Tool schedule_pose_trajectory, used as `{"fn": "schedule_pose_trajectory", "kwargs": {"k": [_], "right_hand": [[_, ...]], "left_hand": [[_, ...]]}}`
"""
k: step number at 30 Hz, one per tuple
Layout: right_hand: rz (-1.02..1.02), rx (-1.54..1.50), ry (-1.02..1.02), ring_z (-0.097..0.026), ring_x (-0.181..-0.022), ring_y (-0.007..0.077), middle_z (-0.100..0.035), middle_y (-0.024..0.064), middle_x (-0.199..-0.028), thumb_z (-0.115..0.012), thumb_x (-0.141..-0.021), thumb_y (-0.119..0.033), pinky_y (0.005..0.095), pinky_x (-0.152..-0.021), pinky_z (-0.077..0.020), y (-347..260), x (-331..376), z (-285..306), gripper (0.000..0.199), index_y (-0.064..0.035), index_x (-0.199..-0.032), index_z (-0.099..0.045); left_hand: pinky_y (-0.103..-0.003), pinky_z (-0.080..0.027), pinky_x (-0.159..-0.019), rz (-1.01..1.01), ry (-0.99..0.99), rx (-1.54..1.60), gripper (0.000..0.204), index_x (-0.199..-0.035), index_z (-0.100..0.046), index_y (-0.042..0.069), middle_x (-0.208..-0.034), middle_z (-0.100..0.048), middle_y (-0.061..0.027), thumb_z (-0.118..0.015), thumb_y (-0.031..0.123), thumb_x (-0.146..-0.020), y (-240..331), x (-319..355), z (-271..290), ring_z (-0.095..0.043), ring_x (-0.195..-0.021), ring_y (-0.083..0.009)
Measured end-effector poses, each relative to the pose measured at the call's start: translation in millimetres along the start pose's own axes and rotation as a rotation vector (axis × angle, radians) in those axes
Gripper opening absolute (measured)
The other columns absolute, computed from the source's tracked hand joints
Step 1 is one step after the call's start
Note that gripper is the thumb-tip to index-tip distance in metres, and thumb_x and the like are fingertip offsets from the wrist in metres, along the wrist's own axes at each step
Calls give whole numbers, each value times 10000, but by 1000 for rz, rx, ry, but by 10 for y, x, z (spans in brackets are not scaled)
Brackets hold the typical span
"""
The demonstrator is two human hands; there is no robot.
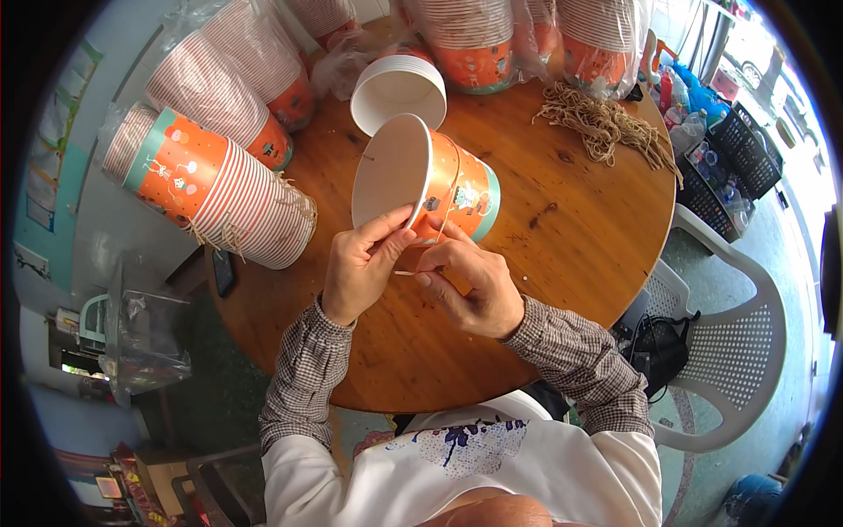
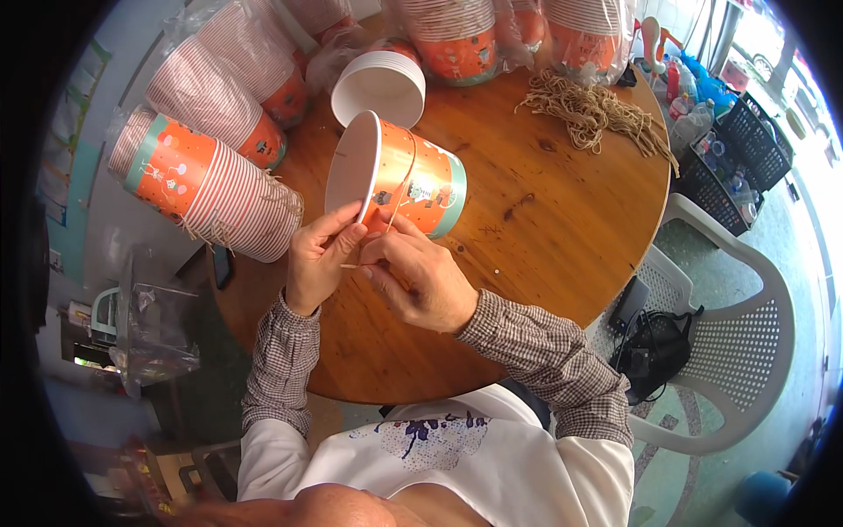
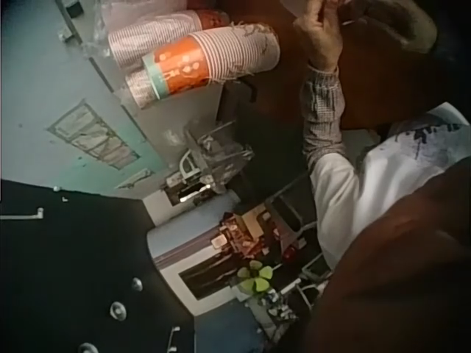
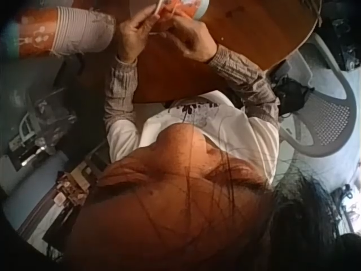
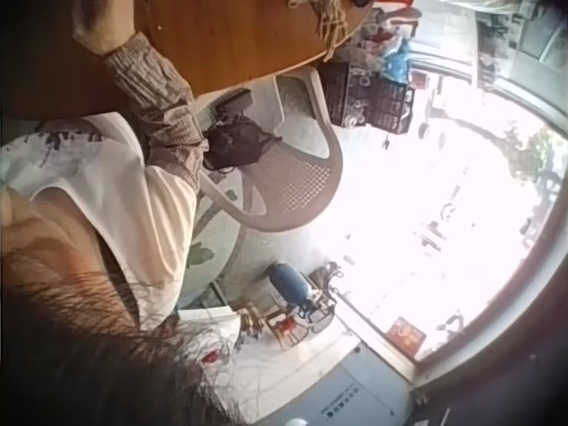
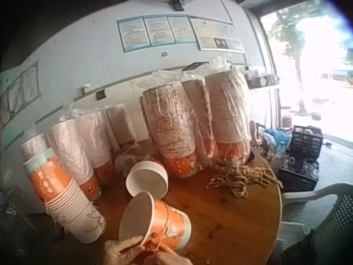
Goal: Threading and tying strings onto paper buckets as part of an assembly process.
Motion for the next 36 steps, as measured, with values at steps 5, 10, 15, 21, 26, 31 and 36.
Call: {"fn": "schedule_pose_trajectory", "kwargs": {"k": [5,10,15,21,26,31,36], "right_hand": [[-29,-10,9,-643,-754,214,-616,53,-769,-636,-837,31,506,-1119,-322,24,19,19,99,-33,-885,-577],[-19,35,25,-644,-757,222,-619,60,-775,-640,-835,30,503,-1121,-313,10,22,30,103,-33,-889,-579],[-44,45,11,-647,-771,236,-620,62,-787,-650,-829,28,495,-1129,-304,17,11,59,111,-29,-891,-578],[-20,31,-50,-655,-787,247,-623,71,-790,-652,-813,52,396,-1019,-422,10,-67,70,120,-11,-881,-575],[-135,-25,-103,-627,-824,280,-611,127,-856,-640,-827,2,352,-739,-517,185,-78,141,116,-9,-927,-585],[-294,-145,-55,-564,-701,107,-592,49,-766,-594,-902,-7,256,-662,-480,408,-58,222,51,9,-871,-557],[-508,-471,168,-601,-792,78,-639,37,-856,-565,-937,-61,236,-707,-499,864,164,269,81,18,-953,-572]], "left_hand": [[-286,-558,-820,41,6,25,298,-1232,-591,-24,-1112,-684,-156,-581,57,-945,-48,-24,-56,-689,-960,-199],[-302,-565,-800,-122,41,-127,323,-1259,-582,-4,-1122,-677,-170,-577,41,-939,141,-5,-135,-691,-961,-213],[-309,-562,-798,-147,32,-165,318,-1255,-590,7,-1122,-675,-174,-574,45,-940,166,-27,-138,-688,-975,-223],[-322,-551,-849,-194,-60,-263,310,-1241,-598,3,-1154,-665,-163,-570,49,-936,224,-96,-133,-673,-1025,-257],[-321,-554,-852,-285,-87,-277,322,-1240,-603,20,-1164,-657,-169,-569,4,-920,260,-139,-141,-663,-1051,-256],[-301,-573,-792,-152,-56,-154,317,-1210,-614,12,-1097,-682,-151,-584,-38,-898,184,-153,-168,-683,-984,-223],[-290,-579,-759,-55,49,-141,284,-1168,-628,2,-1040,-698,-148,-613,-34,-887,96,-198,-129,-698,-892,-195]]}}
Point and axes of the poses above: each hand's wrist, its own x-axis away from the middle knuckle, its own z-axis out of the back of the hand, y = z × x, the point moved 10 cm from there along -x, towards the middle knuckle
